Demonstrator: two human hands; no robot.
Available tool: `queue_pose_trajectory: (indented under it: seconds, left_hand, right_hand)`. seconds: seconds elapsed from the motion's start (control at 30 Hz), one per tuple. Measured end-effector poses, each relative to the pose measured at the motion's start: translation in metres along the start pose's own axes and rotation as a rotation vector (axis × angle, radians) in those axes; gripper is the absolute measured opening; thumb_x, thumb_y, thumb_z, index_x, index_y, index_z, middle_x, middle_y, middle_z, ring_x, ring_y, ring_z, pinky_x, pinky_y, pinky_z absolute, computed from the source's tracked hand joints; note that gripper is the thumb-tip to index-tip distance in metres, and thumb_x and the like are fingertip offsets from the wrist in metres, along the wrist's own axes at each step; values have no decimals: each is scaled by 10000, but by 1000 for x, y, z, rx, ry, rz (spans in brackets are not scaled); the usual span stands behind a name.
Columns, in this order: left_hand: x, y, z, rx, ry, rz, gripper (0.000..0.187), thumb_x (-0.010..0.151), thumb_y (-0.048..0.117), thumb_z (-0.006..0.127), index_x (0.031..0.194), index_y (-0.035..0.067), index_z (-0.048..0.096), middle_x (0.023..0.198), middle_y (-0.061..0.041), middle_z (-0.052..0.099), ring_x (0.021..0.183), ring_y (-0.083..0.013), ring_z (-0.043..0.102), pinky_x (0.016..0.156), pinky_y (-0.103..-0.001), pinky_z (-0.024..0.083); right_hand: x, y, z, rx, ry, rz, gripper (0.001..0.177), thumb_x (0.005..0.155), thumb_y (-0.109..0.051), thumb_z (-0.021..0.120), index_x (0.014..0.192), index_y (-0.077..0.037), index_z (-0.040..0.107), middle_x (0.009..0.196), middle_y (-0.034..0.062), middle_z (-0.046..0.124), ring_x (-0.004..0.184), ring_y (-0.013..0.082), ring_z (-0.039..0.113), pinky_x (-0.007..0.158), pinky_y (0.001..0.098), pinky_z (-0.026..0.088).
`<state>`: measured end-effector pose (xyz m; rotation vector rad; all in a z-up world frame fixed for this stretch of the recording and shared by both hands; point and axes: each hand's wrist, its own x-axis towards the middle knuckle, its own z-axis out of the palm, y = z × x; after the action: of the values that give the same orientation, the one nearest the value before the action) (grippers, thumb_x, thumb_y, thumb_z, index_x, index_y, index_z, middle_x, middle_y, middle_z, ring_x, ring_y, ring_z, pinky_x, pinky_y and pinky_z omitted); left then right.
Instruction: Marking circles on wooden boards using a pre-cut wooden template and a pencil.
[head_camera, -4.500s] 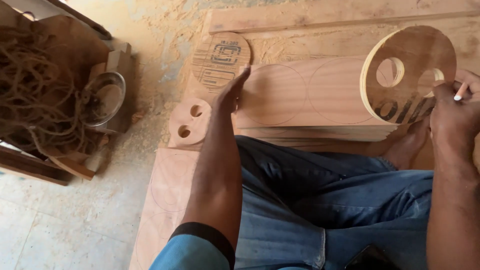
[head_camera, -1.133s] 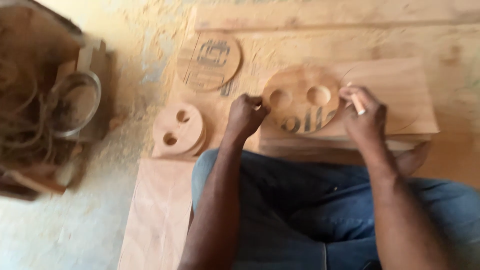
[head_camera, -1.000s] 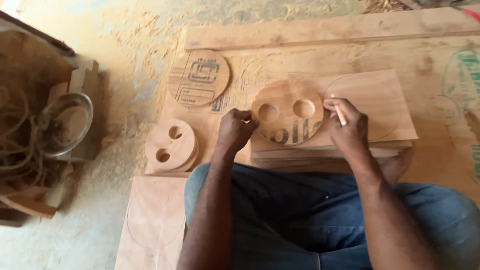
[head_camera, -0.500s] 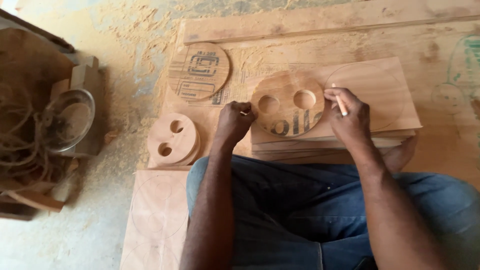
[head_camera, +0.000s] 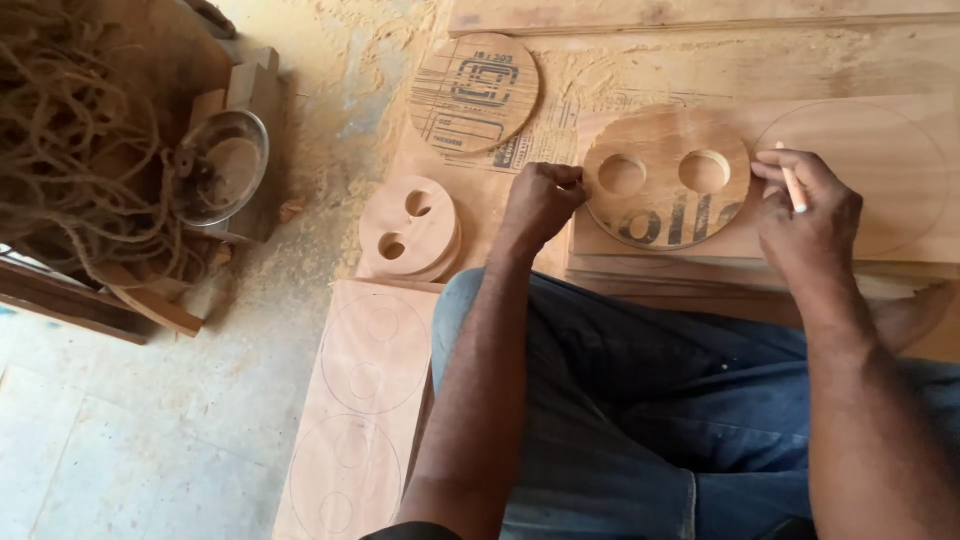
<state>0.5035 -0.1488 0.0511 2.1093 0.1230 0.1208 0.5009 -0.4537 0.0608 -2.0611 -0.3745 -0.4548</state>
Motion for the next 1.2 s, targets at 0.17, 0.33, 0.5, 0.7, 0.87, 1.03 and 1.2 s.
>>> queue_pose_trajectory:
  seconds: [0.17, 0.33, 0.5, 0.7, 0.87, 1.03, 1.2]
  left_hand:
    - [0, 1, 0, 40, 4, 3, 369, 791, 212, 817, 1101, 18, 774, 991, -176, 792, 894, -225, 788, 817, -321, 600]
    - [-3, 10, -4, -5, 5, -63, 357, 775, 186, 824, 1089, 21, 783, 980, -166, 801, 880, -211, 786, 801, -322, 597]
    - [-1, 5, -3, -2, -3, -55, 350, 774, 176, 826, 1085, 20, 784, 971, -163, 805, 870, -208, 785, 795, -315, 600]
    - [2, -4, 1, -46, -20, -42, 376, 776, 162, 823, 1111, 2, 770, 996, -154, 807, 879, -193, 782, 795, -308, 605]
    - [2, 0, -2, -61, -11, -71, 397, 780, 152, 822, 1131, -20, 756, 1019, -161, 801, 901, -183, 780, 812, -300, 604]
    - [1, 1, -2, -84, -22, -83, 391, 793, 145, 816, 1138, -24, 749, 1017, -167, 802, 904, -189, 778, 813, -298, 605]
    - [2, -3, 0, -58, -2, -57, 364, 791, 150, 820, 1111, -15, 763, 978, -152, 804, 863, -175, 775, 787, -298, 598]
  right_hand:
    - [0, 3, 1, -10, -1, -24, 258, 993, 145, 513, 1191, 55, 651, 1149, 211, 749, 1196, 259, 747, 995, 335, 572]
    - [1, 3, 0, -4, -23, 31, 303, 946, 157, 492, 1179, 55, 656, 1176, 209, 749, 1185, 258, 744, 975, 331, 564]
    - [1, -3, 0, 24, -17, 22, 328, 956, 159, 488, 1213, 41, 654, 1186, 204, 748, 1195, 256, 742, 976, 331, 569]
    - [2, -7, -2, 6, -8, 6, 339, 960, 153, 516, 1245, 28, 650, 1174, 208, 752, 1178, 265, 744, 984, 336, 564]
    - [3, -9, -1, 8, -23, 38, 342, 962, 146, 518, 1254, 22, 647, 1170, 209, 753, 1171, 259, 743, 973, 330, 562]
    - [2, -6, -1, 16, -18, 15, 349, 959, 151, 509, 1255, 26, 645, 1184, 212, 752, 1193, 257, 739, 1005, 331, 558]
    - [2, -7, 0, 30, -22, 53, 368, 946, 150, 502, 1259, 20, 645, 1191, 208, 752, 1194, 249, 735, 999, 325, 553]
